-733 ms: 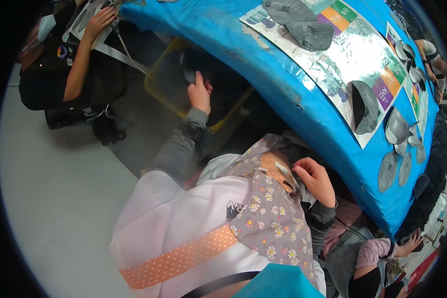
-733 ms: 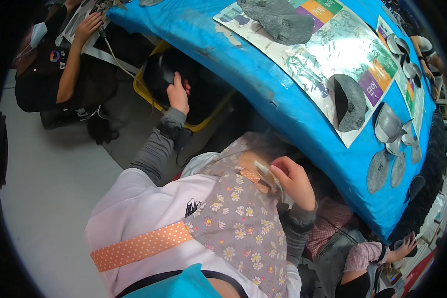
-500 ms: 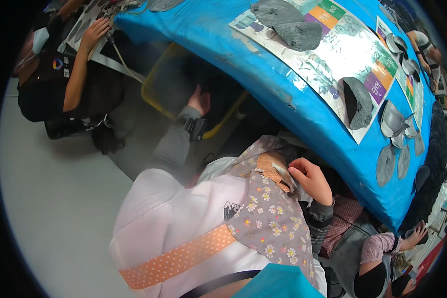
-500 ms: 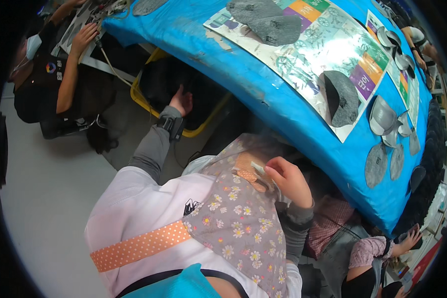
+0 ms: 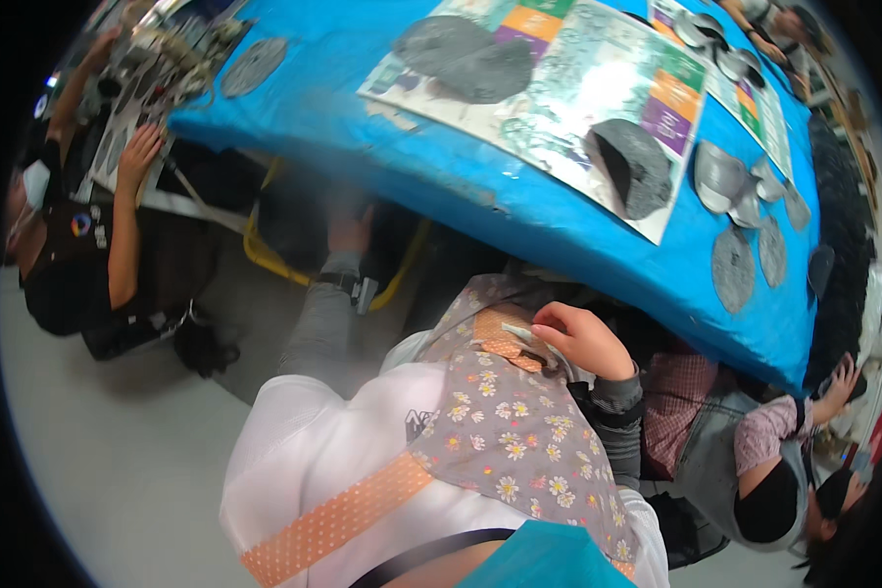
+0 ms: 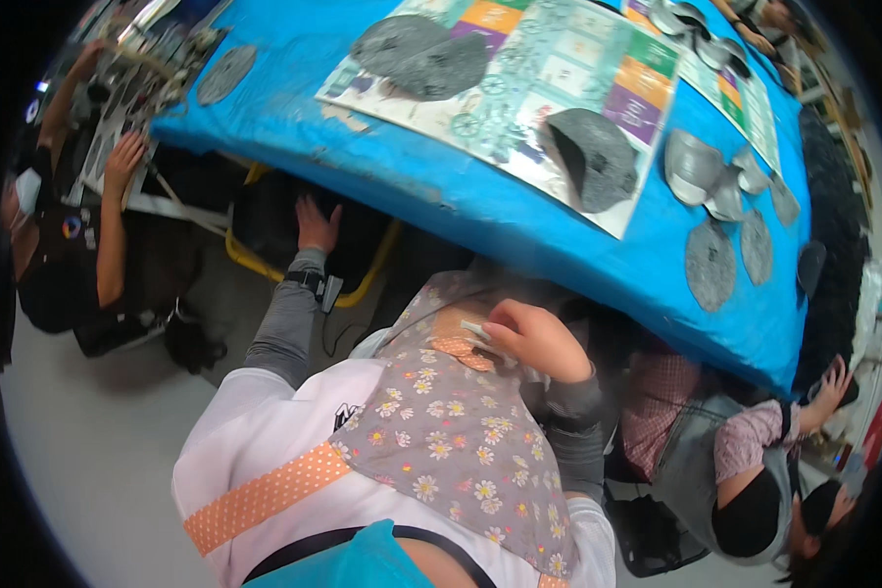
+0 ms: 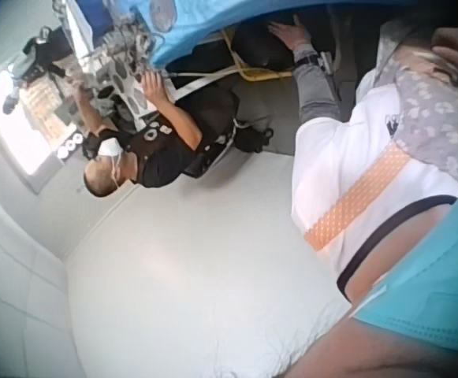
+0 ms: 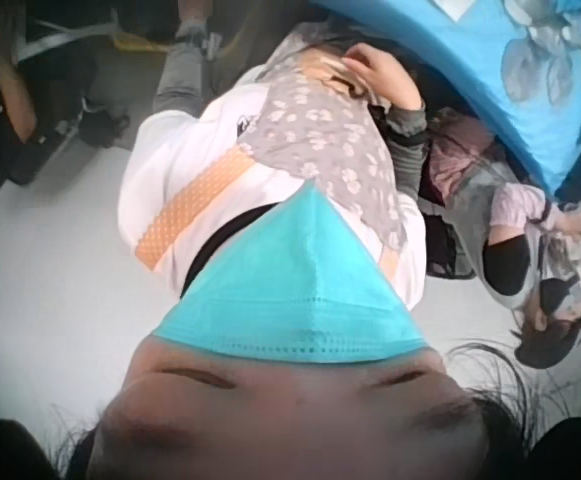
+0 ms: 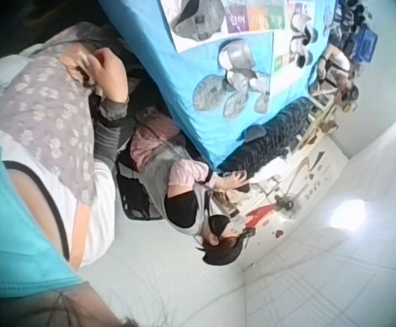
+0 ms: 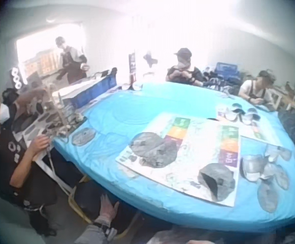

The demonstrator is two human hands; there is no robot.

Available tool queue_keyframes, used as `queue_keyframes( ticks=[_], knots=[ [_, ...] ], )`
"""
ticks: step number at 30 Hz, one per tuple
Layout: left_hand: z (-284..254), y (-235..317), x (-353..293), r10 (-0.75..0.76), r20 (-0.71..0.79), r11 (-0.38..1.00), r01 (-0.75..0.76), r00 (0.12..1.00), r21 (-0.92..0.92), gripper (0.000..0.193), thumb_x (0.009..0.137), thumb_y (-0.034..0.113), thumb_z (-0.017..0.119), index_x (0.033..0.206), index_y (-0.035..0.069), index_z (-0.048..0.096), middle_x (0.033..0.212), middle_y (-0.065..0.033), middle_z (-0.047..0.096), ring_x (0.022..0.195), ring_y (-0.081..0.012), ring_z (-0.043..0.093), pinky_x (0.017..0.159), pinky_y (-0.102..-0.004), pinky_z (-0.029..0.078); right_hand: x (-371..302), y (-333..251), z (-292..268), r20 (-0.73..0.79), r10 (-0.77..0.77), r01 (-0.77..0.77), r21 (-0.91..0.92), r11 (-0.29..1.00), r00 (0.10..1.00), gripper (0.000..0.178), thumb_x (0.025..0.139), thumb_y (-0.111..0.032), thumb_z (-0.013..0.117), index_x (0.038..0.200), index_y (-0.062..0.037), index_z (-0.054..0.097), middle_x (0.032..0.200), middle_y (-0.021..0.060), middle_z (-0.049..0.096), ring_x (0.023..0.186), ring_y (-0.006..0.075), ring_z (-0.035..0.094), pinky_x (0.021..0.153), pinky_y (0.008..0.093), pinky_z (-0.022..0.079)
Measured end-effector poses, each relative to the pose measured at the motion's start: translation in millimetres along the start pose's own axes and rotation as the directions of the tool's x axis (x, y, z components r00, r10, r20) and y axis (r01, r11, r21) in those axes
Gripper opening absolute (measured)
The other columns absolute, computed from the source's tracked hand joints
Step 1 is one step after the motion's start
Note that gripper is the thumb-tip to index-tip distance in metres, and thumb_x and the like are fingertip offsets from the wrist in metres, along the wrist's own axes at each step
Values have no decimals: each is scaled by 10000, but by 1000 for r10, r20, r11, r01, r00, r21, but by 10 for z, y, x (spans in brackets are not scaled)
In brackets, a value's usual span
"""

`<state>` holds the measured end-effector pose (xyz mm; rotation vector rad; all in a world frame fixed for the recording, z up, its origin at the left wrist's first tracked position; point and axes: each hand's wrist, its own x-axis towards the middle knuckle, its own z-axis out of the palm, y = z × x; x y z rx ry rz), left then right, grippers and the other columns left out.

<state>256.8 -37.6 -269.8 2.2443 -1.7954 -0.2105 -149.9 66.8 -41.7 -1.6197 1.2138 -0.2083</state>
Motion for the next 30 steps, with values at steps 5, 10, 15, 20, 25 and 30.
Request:
queue_keyframes(
  ticks=[5,10,15,20,25,30],
  knots=[
    [-224,227,282,-180,327,983,157,928,95,764,879,494,498,1292,-130,346,1326,-314,389,1241,-400,388,1023,-424,344,-178,92,-67,-112,3,1,39,999,994,228,858,-223,602,923,-4,602,782,122,640,702,218,606,637,316,466],
    [-572,455,270,-131,-300,893,-19,945,-450,368,855,176,593,1161,-21,542,1169,-244,551,995,-360,573,796,-411,456,-398,234,-204,-349,13,81,254,964,937,176,850,-165,624,859,10,629,766,86,642,685,137,579,616,273,455],
    [-1362,1481,-108,-94,-833,756,-505,545,-416,199,870,18,549,1050,0,465,968,-60,472,783,-126,438,730,-247,407,-303,320,-620,-816,-35,200,99,975,577,163,847,-146,620,813,13,613,669,72,606,592,113,536,555,260,428],
    [-1819,2795,-10,573,-601,479,-823,557,-306,268,830,13,574,1097,24,566,1104,-128,557,1018,-264,527,884,-349,411,134,283,-971,-860,-450,178,-417,892,241,103,801,-105,615,871,-31,599,853,126,621,800,291,590,669,343,462],
    [-1663,3690,251,854,-396,280,-939,338,-198,263,797,51,604,1059,78,598,1150,-95,561,1170,-319,465,986,-451,357,374,425,-748,-910,-407,24,-407,913,83,128,779,-46,581,901,-15,562,906,133,598,844,315,574,733,386,468],
    [-1602,3657,339,910,-220,289,-918,352,-272,114,778,44,623,865,85,562,1111,-37,588,1134,-264,507,1000,-554,301,375,467,-742,-911,-405,-11,-407,913,76,144,764,-56,598,898,-24,557,910,122,596,830,304,581,729,374,474]
  ],
)
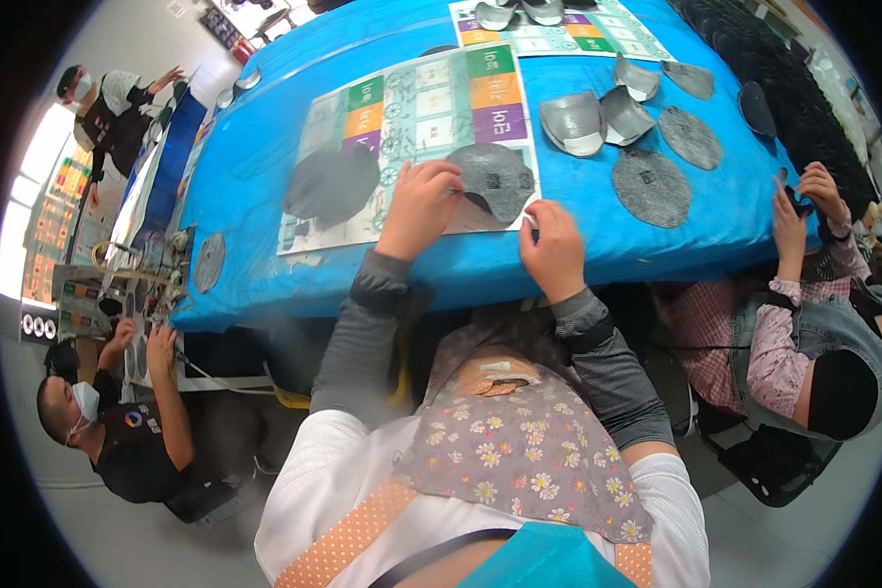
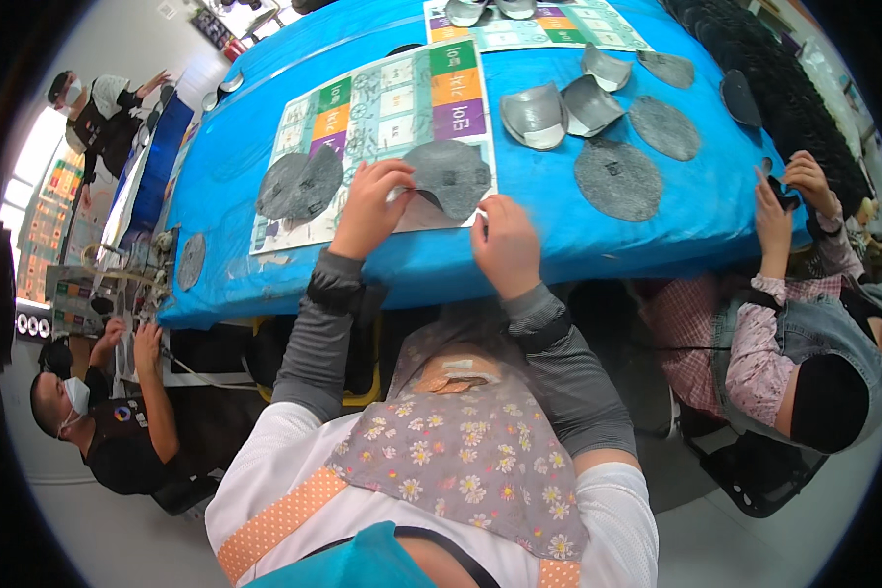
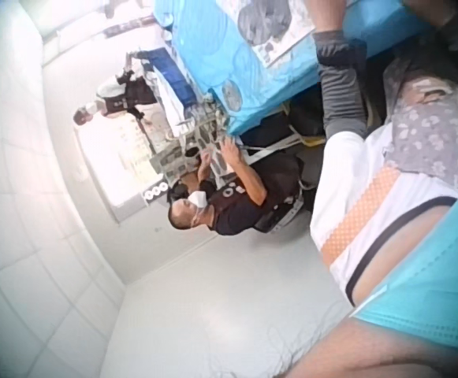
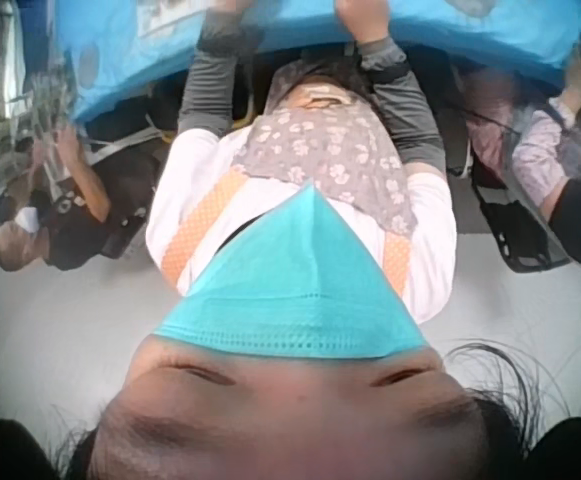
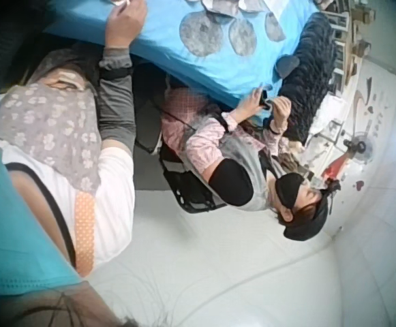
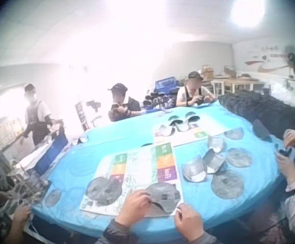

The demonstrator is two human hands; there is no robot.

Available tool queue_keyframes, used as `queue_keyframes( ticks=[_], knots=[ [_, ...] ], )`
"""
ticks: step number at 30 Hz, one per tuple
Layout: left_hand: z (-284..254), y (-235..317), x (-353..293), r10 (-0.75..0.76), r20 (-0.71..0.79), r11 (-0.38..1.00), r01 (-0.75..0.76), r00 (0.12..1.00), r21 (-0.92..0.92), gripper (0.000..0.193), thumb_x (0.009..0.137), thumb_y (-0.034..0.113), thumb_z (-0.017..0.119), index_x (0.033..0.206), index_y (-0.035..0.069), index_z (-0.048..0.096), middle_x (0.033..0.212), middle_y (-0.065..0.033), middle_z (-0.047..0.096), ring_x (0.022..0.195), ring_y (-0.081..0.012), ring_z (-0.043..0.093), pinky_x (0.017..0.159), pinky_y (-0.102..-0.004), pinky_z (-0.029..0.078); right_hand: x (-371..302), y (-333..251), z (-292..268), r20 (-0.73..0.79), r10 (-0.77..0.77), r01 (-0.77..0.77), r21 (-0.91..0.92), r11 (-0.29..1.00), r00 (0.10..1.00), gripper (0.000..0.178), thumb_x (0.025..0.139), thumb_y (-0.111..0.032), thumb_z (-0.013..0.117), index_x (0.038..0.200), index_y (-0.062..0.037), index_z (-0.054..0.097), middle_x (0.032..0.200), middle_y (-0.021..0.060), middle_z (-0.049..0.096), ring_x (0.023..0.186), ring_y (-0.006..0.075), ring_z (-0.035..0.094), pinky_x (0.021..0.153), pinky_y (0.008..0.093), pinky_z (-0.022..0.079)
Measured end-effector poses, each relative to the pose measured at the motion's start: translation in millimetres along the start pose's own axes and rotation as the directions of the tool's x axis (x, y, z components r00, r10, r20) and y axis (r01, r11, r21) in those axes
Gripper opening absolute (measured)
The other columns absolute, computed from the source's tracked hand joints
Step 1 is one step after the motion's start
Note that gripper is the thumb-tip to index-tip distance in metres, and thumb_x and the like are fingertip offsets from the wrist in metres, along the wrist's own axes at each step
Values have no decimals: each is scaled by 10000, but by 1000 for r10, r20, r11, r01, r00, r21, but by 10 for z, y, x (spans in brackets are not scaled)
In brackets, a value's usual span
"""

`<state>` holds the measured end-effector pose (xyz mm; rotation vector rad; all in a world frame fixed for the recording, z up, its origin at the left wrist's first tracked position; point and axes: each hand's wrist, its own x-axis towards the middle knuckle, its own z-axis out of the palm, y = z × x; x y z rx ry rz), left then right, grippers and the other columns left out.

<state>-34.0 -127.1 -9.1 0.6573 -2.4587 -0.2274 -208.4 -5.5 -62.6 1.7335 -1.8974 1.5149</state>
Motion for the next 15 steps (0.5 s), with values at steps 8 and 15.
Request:
queue_keyframes(
  ticks=[8,15],
  knots=[
    [-385,334,-325,-50,-323,974,-25,945,-224,175,803,-59,584,926,55,533,952,-72,640,855,-197,617,946,-425,413,101,-101,-168,88,-7,-16,255,967,996,321,740,-43,635,1046,-30,540,1034,138,576,953,295,563,815,353,455],
    [-593,604,-465,-74,-307,904,-67,949,-423,230,783,-112,581,954,24,512,948,-124,630,791,-188,619,673,-261,491,-104,-97,-286,280,-59,-150,665,731,958,330,744,-11,659,1055,-16,549,1052,113,564,1010,229,538,892,318,409]
  ],
)
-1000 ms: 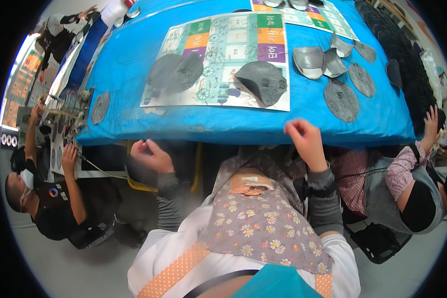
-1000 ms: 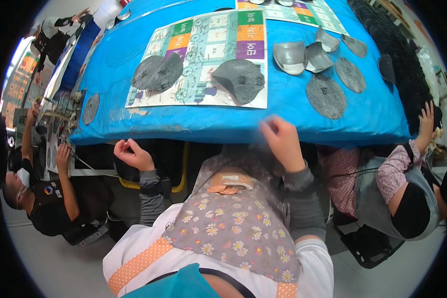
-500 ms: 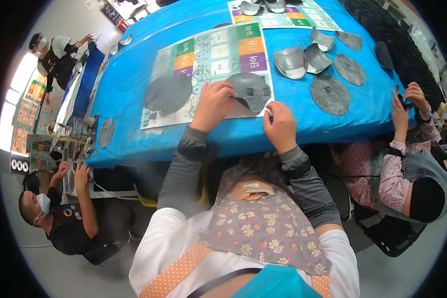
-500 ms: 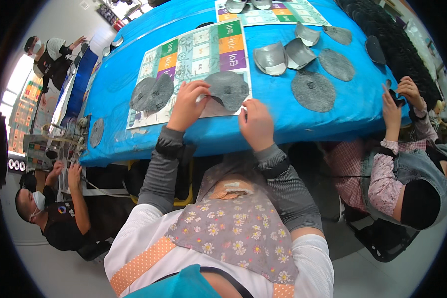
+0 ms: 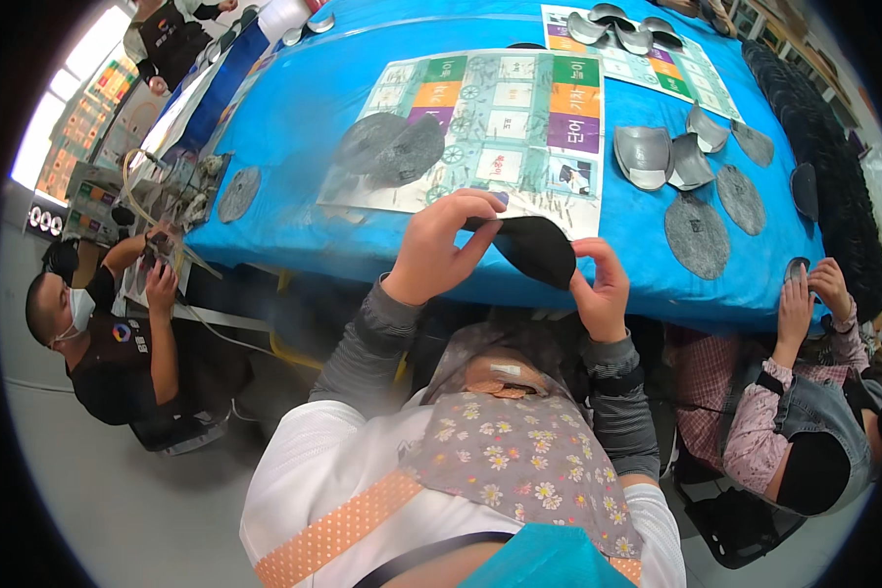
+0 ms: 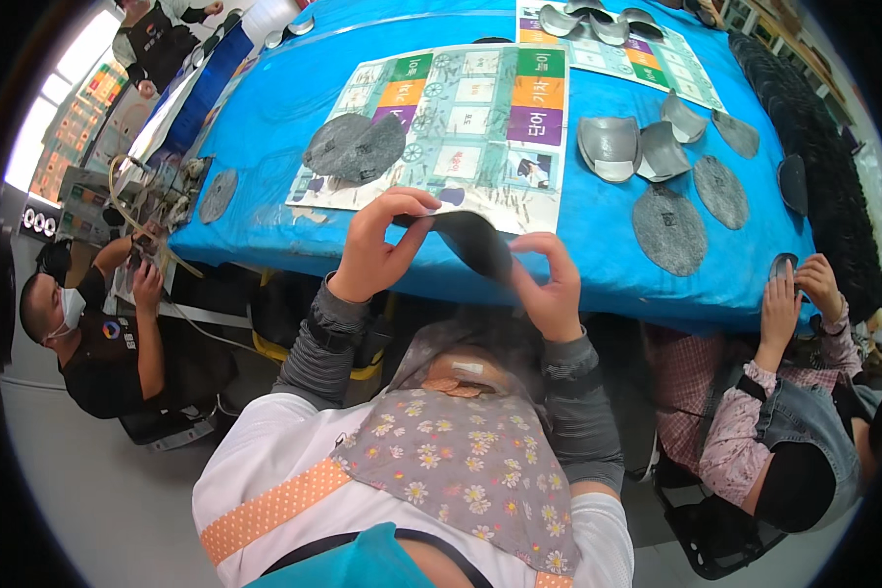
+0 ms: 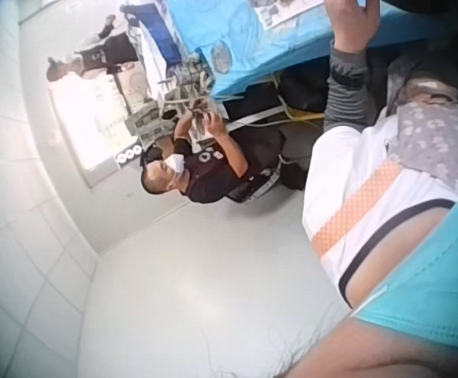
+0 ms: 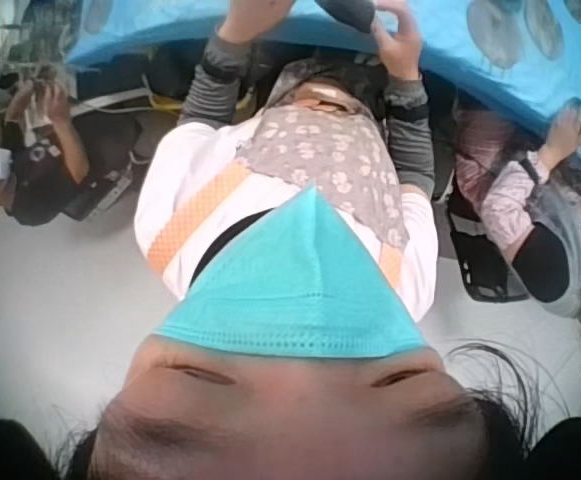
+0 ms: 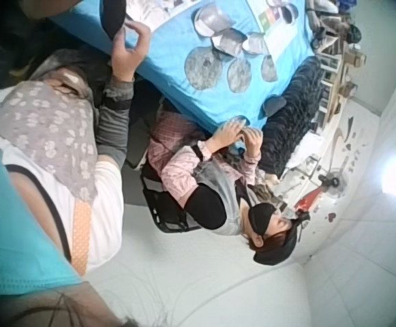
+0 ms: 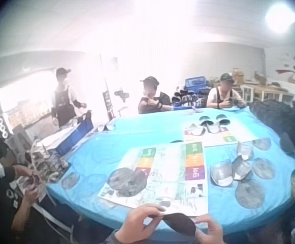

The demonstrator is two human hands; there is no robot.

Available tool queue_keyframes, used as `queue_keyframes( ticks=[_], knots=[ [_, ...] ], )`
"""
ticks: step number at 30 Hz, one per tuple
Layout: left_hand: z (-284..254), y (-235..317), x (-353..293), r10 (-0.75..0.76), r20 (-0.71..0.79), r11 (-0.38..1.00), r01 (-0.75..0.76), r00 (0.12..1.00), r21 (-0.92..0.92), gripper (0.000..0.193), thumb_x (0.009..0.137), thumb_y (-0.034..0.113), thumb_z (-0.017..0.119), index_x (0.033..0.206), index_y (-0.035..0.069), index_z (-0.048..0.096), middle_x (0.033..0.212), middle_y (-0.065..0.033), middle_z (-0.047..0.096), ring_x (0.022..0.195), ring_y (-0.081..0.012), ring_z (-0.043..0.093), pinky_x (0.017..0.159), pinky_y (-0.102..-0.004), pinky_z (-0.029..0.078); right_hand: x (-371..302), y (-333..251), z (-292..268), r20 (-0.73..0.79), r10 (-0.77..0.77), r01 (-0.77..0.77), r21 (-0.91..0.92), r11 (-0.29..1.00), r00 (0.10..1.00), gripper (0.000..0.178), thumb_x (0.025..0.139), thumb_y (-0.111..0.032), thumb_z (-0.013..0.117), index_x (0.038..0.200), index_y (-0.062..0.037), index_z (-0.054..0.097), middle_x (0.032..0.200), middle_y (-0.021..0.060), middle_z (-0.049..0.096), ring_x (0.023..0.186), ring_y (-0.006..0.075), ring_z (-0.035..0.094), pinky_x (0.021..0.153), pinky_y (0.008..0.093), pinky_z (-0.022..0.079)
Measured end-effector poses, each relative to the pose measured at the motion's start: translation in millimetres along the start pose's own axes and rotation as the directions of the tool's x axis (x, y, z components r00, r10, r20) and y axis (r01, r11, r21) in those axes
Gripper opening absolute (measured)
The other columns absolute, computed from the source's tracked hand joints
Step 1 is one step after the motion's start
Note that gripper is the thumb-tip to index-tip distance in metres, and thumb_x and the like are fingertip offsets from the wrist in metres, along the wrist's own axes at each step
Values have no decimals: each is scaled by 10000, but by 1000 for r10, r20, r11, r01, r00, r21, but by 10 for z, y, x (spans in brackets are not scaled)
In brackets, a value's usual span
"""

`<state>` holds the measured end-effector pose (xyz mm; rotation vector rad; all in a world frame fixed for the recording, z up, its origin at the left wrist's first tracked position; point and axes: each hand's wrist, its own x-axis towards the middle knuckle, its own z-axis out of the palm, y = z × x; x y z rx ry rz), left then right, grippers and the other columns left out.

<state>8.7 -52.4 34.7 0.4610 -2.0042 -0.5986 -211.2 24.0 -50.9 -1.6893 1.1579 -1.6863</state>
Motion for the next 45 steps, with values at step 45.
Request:
queue_keyframes(
  ticks=[45],
  knots=[
    [-2084,-1347,-1478,68,-432,154,419,899,895,182,786,181,698,922,99,611,905,-74,535,823,-279,523,695,-392,445,-240,-266,-210,-83,158,-176,-298,938,984,156,830,36,578,978,3,616,987,106,606,887,187,583,795,266,445]
  ],
)
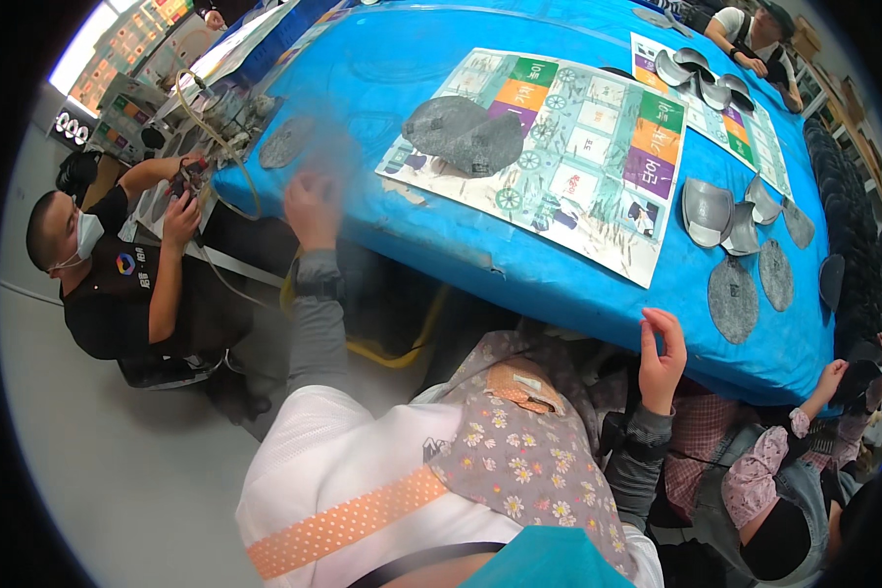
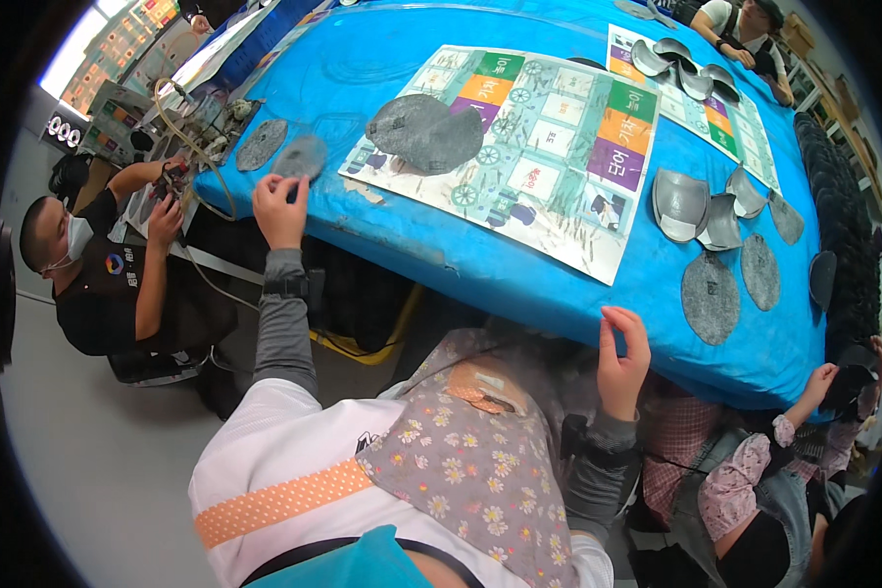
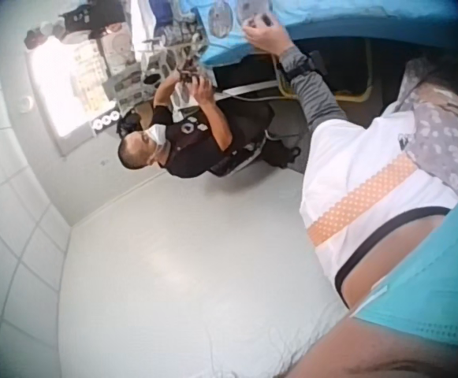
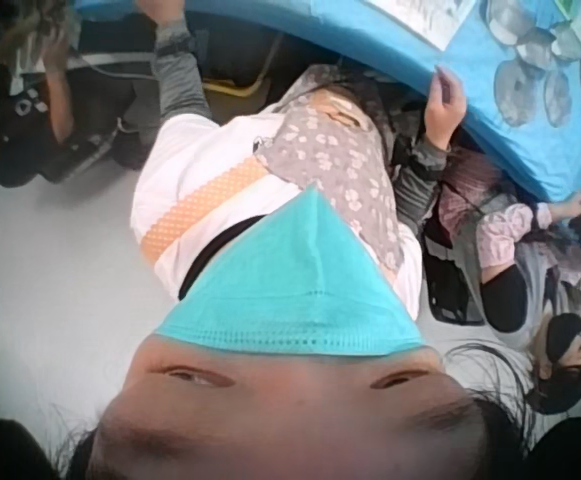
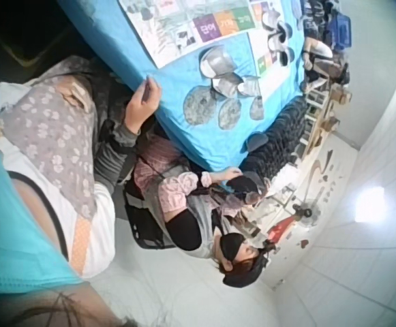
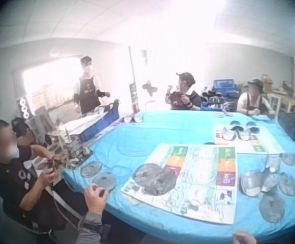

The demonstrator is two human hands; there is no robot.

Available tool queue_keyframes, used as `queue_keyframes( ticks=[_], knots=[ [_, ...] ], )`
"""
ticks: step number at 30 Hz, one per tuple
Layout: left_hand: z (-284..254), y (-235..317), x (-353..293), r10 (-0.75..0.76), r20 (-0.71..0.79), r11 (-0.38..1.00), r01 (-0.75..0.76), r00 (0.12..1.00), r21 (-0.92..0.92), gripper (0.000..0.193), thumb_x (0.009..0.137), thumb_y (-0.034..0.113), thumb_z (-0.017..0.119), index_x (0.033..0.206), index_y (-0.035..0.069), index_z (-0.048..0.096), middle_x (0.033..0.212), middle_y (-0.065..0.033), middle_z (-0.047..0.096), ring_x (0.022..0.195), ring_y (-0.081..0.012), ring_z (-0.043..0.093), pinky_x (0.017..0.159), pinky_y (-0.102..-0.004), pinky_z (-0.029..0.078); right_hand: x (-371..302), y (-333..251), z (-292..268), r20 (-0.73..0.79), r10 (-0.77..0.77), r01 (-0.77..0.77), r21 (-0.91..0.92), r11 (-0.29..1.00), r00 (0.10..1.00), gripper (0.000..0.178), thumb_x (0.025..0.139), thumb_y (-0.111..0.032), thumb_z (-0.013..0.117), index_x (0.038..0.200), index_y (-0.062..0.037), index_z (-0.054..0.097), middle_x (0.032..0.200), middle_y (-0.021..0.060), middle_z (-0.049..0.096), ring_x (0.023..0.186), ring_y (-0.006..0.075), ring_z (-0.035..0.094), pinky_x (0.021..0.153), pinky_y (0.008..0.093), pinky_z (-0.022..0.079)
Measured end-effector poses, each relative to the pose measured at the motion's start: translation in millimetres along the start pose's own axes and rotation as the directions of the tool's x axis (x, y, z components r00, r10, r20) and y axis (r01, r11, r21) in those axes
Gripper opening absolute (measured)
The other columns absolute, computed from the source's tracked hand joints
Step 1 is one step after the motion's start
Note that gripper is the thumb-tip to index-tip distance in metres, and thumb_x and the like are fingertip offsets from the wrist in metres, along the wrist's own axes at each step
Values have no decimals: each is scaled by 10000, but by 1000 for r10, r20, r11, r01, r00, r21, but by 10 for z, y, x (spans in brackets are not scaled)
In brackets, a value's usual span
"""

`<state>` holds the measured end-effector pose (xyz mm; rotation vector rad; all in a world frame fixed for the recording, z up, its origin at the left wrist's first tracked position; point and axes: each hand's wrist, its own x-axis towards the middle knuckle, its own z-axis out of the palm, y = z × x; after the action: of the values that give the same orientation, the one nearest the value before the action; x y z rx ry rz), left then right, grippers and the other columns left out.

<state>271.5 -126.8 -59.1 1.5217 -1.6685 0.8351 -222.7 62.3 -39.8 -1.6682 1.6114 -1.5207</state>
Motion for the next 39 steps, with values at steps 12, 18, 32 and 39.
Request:
queue_keyframes(
  ticks=[12,18,32,39],
  knots=[
    [-162,740,399,-321,168,904,354,932,-238,244,793,123,646,1022,90,569,1030,-96,566,997,-310,498,849,-421,386,229,68,186,-221,161,-148,77,986,962,320,854,-16,566,1172,9,538,1144,118,576,986,193,570,829,290,455],
    [271,1272,608,217,208,849,-80,954,-522,247,776,70,626,1021,95,604,1061,-74,582,1022,-293,516,883,-413,409,773,457,188,-63,361,-328,293,898,931,531,864,-83,587,1324,45,355,1208,171,540,988,176,561,815,282,461],
    [503,1288,1015,-182,343,518,386,921,-763,222,950,249,474,1047,61,541,813,-141,616,757,-293,594,647,-363,440,849,102,354,289,441,-527,495,691,850,322,891,-120,517,1191,-16,462,913,94,630,514,119,547,401,216,428],
    [534,1270,956,-381,315,336,448,869,-828,336,982,309,395,1130,20,481,1009,-159,593,952,-280,561,827,-355,426,778,-33,232,135,356,-374,497,783,925,312,902,-112,509,1197,-23,461,902,83,627,520,106,556,376,208,416]
  ],
)
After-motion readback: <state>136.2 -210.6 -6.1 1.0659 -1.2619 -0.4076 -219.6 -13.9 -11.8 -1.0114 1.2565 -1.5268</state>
